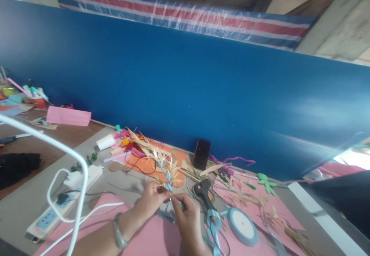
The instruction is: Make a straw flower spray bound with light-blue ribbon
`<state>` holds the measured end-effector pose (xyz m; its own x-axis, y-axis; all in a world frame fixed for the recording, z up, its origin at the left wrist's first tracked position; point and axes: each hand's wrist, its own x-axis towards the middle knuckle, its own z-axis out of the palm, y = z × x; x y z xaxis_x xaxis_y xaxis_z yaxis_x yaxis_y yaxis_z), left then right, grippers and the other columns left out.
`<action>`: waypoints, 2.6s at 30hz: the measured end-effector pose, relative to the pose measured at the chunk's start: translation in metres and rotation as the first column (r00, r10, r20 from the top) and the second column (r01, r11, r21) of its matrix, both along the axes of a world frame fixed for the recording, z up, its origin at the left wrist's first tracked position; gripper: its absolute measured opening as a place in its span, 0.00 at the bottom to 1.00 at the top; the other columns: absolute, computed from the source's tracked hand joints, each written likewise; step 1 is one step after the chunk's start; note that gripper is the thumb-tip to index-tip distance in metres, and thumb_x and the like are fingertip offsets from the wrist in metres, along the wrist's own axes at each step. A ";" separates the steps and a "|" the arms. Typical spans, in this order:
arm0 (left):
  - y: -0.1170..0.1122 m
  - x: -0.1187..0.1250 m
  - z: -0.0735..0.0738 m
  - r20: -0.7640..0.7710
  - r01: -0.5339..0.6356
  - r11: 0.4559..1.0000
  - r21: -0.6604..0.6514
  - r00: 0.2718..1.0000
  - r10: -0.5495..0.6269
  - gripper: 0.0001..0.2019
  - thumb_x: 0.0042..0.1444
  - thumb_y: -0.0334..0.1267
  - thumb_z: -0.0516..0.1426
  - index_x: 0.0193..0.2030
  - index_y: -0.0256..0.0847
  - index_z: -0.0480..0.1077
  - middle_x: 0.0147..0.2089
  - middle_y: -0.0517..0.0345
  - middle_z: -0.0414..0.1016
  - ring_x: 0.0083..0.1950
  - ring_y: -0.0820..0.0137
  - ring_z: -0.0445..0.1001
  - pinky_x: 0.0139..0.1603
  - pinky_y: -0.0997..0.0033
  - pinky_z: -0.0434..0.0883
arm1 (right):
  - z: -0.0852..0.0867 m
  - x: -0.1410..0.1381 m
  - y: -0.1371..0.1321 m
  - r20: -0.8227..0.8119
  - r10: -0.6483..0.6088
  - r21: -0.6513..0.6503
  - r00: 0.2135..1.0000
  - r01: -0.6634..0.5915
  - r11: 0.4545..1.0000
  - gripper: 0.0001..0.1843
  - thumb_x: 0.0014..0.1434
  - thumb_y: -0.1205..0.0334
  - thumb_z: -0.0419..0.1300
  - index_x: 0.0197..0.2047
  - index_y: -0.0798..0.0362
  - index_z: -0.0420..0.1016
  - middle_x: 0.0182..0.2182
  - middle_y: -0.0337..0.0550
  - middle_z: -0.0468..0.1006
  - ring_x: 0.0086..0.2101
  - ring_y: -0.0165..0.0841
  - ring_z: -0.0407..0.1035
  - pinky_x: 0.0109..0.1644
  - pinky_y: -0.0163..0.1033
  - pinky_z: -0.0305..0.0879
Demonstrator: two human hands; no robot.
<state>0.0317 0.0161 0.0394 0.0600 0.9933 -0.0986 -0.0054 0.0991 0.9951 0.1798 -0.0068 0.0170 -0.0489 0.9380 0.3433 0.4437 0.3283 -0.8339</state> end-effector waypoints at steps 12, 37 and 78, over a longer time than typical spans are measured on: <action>-0.007 0.010 -0.008 0.109 -0.124 0.992 0.024 0.987 0.120 0.17 0.42 0.40 0.64 0.12 0.38 0.63 0.15 0.65 0.58 0.21 0.75 0.59 0.24 0.75 0.59 | -0.014 0.002 -0.004 0.272 -0.041 0.325 0.961 -0.052 0.944 0.10 0.65 0.63 0.55 0.34 0.53 0.74 0.24 0.40 0.74 0.24 0.30 0.70 0.30 0.31 0.62; 0.003 -0.011 -0.006 0.449 0.398 0.915 0.070 0.806 -0.386 0.12 0.46 0.41 0.68 0.27 0.33 0.76 0.24 0.58 0.71 0.27 0.74 0.68 0.32 0.73 0.64 | 0.015 0.001 -0.004 -0.769 -0.012 -0.438 0.639 -0.512 0.739 0.19 0.49 0.51 0.71 0.27 0.54 0.69 0.19 0.32 0.68 0.16 0.19 0.43 0.20 0.29 0.39; -0.004 -0.022 -0.002 0.317 0.448 0.891 0.074 0.836 -0.447 0.14 0.43 0.45 0.68 0.32 0.37 0.79 0.27 0.56 0.74 0.30 0.69 0.70 0.34 0.69 0.66 | 0.031 0.010 -0.009 -0.702 0.095 -0.453 0.705 -0.546 0.705 0.20 0.45 0.49 0.72 0.26 0.53 0.70 0.16 0.27 0.55 0.18 0.22 0.40 0.21 0.31 0.38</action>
